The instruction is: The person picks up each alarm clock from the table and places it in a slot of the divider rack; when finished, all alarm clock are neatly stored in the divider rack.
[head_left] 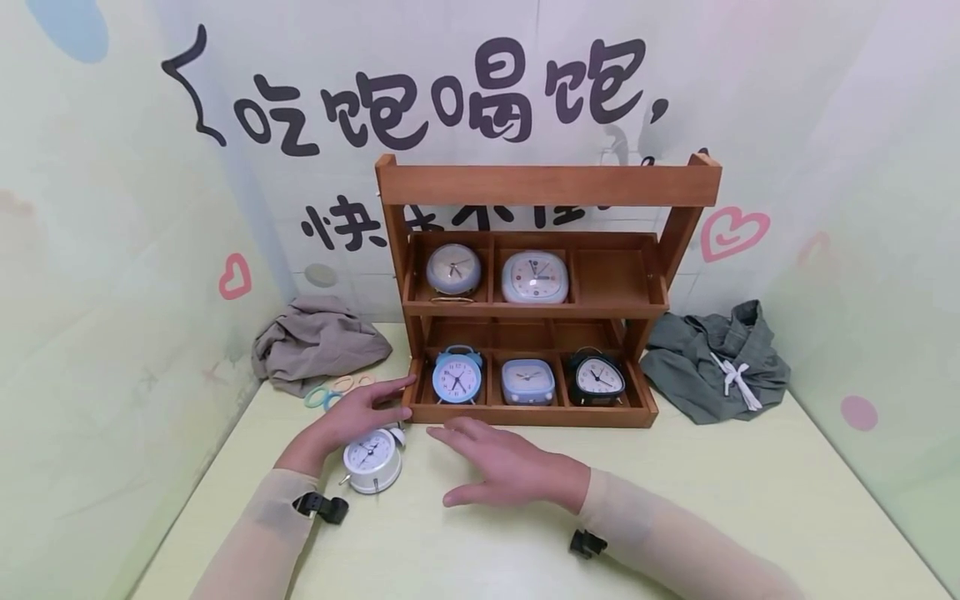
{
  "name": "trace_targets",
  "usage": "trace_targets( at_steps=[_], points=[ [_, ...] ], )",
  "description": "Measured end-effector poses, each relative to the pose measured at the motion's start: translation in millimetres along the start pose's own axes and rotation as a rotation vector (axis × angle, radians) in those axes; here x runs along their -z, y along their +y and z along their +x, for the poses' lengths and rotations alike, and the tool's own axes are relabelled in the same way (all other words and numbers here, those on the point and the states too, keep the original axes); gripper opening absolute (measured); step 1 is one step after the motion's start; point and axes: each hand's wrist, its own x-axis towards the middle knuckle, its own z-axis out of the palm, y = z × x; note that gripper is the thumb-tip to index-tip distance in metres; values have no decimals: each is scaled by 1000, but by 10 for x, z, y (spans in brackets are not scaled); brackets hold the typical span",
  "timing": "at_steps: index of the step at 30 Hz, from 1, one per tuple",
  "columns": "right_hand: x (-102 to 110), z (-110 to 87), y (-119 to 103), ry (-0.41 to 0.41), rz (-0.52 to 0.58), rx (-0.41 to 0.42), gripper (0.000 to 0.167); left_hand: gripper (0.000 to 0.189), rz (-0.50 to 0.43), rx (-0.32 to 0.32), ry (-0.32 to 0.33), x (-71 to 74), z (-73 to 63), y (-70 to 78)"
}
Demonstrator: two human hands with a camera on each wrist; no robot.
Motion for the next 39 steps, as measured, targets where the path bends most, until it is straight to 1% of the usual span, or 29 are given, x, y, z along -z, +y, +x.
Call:
trace_targets(
  at_steps=[9,12,15,20,24,31,39],
  points=[
    [-119,211,-133,-82,22,60,93,70,17,-16,4,1,-6,13],
    [-152,275,-167,-115,48,70,95,70,14,-24,-1,1,-5,14],
    [-178,335,-205,-138,52,68,96,69,6,-35,-3,5,0,10],
    [-206,422,-258,-149,11,73,96,68,2,-47,0,9,6,-15],
    [-219,443,-273,-161,3,58,95,69,-4,-45,-9,5,7,-22],
    [-227,400,-224,-169,16,19,92,70,7,-28,-6,-2,10,-17],
    [-187,386,-222,-154,27,27,90,72,-11,-30,-19,15,14,-18]
  ],
)
